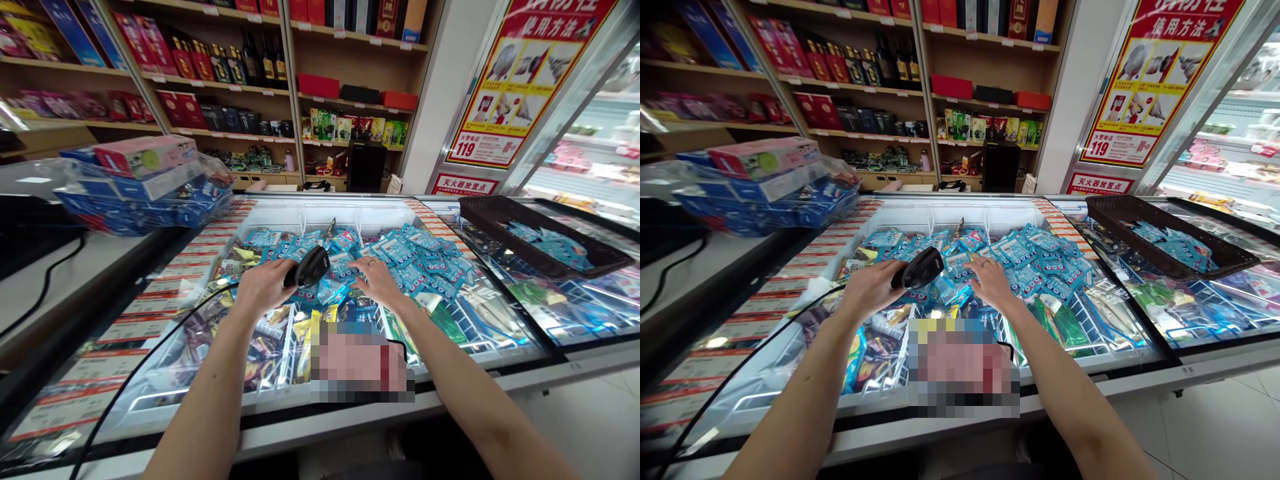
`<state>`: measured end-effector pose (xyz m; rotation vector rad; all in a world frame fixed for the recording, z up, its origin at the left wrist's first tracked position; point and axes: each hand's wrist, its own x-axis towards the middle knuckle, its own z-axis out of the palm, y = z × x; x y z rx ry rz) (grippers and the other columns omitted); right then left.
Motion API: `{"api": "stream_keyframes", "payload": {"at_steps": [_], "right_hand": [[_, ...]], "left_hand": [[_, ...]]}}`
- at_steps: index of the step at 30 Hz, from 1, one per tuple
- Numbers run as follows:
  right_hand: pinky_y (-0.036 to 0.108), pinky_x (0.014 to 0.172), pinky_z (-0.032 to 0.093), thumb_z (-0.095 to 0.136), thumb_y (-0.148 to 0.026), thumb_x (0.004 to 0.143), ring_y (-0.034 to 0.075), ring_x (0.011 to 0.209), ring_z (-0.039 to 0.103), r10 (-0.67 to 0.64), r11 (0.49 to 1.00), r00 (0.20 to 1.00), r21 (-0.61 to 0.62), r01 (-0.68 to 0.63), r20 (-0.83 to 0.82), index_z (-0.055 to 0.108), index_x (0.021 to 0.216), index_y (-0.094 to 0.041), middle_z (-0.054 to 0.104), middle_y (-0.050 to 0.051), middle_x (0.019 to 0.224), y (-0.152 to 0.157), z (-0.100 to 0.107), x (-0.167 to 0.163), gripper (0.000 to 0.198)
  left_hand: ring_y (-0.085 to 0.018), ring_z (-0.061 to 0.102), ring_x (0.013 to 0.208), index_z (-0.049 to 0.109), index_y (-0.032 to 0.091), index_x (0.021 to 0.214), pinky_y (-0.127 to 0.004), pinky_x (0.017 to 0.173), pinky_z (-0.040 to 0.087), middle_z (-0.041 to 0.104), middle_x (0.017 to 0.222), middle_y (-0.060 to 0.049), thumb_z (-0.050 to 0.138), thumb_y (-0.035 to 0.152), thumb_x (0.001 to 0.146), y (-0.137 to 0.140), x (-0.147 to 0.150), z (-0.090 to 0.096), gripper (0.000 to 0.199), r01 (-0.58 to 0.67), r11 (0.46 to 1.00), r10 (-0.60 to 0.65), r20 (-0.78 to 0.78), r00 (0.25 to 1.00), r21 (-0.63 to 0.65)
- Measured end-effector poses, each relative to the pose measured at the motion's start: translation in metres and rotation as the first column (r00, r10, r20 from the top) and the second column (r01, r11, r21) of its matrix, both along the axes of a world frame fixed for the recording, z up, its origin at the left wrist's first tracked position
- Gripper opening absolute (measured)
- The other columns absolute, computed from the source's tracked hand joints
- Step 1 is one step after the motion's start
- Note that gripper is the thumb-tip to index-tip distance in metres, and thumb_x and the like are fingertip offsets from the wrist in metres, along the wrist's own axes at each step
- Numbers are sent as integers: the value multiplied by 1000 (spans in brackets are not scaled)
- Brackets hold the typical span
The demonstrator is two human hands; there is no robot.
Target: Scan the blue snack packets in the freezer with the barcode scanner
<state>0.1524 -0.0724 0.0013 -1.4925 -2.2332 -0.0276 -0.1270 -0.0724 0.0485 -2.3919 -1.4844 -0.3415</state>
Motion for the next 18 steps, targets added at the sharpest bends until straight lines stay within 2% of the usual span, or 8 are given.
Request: {"api": "stream_keyframes", "payload": {"at_steps": [2, 4, 7, 10, 14, 18], "right_hand": [[39, 94, 37, 49, -33, 87, 23, 112, 46, -52, 999, 999, 17, 52, -18, 50, 126, -25, 54, 7, 122, 1, -2, 1, 40], [39, 94, 37, 46, -43, 88, 23, 110, 48, -122, 992, 992, 35, 123, -27, 51, 126, -20, 56, 10, 117, 1, -3, -2, 44], [40, 92, 37, 43, -57, 86, 26, 107, 48, -209, 975, 978, 76, 208, -2, 56, 119, -18, 59, 13, 110, 0, -3, -10, 53], [40, 90, 38, 48, -61, 81, 28, 107, 48, -251, 966, 968, 73, 249, 7, 59, 111, -15, 59, 15, 108, 2, -3, -15, 56], [36, 87, 41, 55, -53, 81, 25, 101, 55, -238, 971, 963, -20, 238, -124, 54, 115, -16, 62, 12, 104, 8, -6, -11, 51], [32, 73, 45, 46, -37, 87, 22, 78, 62, -280, 960, 901, -83, 268, -330, 48, 118, -19, 65, 4, 81, 13, -8, 1, 36]], "left_hand": [[-23, 62, 90, 56, 24, 109, -29, 62, 43, 66, 103, -4, 46, 35, 78, 0, 0, 0, 33, 12, 1000, -12, -2, 1000, 8], [-23, 63, 89, 56, 24, 108, -29, 61, 42, 66, 103, -4, 46, 34, 78, 0, 0, -1, 33, 23, 1000, -23, -3, 1000, 14], [-24, 63, 88, 56, 24, 109, -30, 60, 42, 66, 102, -4, 46, 33, 77, 2, 0, -3, 34, 44, 999, -44, -9, 999, 17], [-24, 63, 87, 56, 24, 109, -30, 60, 41, 67, 102, -4, 46, 32, 77, 3, -1, -5, 35, 66, 998, -66, -8, 998, 15], [-24, 63, 88, 56, 25, 109, -30, 60, 42, 67, 102, -4, 46, 32, 77, 3, 0, -6, 35, 63, 998, -63, 2, 998, 3], [-24, 63, 88, 56, 25, 110, -29, 60, 42, 67, 102, -4, 47, 33, 76, 2, 0, -4, 36, 53, 998, -53, 14, 998, -16]]}}
